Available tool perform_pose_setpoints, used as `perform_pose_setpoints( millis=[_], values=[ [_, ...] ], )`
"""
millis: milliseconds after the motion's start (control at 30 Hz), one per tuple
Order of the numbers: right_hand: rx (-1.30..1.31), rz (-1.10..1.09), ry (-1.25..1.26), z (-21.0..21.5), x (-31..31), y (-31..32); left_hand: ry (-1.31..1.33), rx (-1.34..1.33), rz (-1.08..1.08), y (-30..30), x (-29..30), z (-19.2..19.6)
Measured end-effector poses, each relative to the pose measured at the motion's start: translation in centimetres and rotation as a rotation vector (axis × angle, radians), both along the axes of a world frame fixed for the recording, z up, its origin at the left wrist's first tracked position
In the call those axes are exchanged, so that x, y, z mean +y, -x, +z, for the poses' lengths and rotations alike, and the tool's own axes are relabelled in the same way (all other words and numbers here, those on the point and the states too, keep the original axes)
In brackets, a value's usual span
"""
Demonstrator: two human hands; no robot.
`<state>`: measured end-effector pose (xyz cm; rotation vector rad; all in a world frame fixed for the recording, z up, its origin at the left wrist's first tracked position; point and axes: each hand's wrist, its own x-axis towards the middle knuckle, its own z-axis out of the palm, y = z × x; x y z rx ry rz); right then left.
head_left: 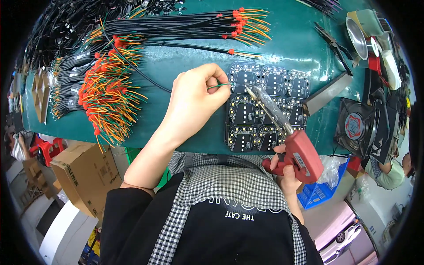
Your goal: The person solders wires onto circuit boards using a soldering tool and places the assembled boards into a container.
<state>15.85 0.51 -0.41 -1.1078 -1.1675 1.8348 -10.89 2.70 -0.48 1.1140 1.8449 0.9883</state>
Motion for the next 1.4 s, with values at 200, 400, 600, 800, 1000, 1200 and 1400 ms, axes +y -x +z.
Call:
perform_pose_setpoints(
  millis=[200, 400, 600, 800, 1000, 1200, 1400],
  values=[
    [0.004, -0.006, 0.057, 0.0, 0.0, 0.6, 0.016, 0.119, -0.022, 0.1, -0.1, -0.2],
    [-0.284, 0.092, -0.127, 0.9, 0.8, 1.6, -0.012, 0.115, -0.023, -0.2, 0.0, -0.5],
    [-0.328, 0.094, -0.162, 0.8, 0.5, 1.7, 0.010, 0.148, -0.036, 0.1, -0.1, -0.5],
    [-0.224, 0.046, -0.087, 0.3, 0.2, 1.6, 0.023, 0.164, -0.034, 0.0, 0.0, -0.4],
    [-0.303, 0.176, -0.271, -1.7, 0.1, -1.1, 0.041, 0.184, -0.034, -0.2, 0.1, 0.0],
    [-0.699, 0.253, -0.507, 1.6, -0.4, -5.1, 0.049, 0.216, -0.028, -0.2, 0.0, -0.1],
    [-0.452, 0.259, -0.023, 2.9, 1.1, -1.4, -0.030, 0.186, -0.094, 0.0, -0.5, 0.6]
  ],
)
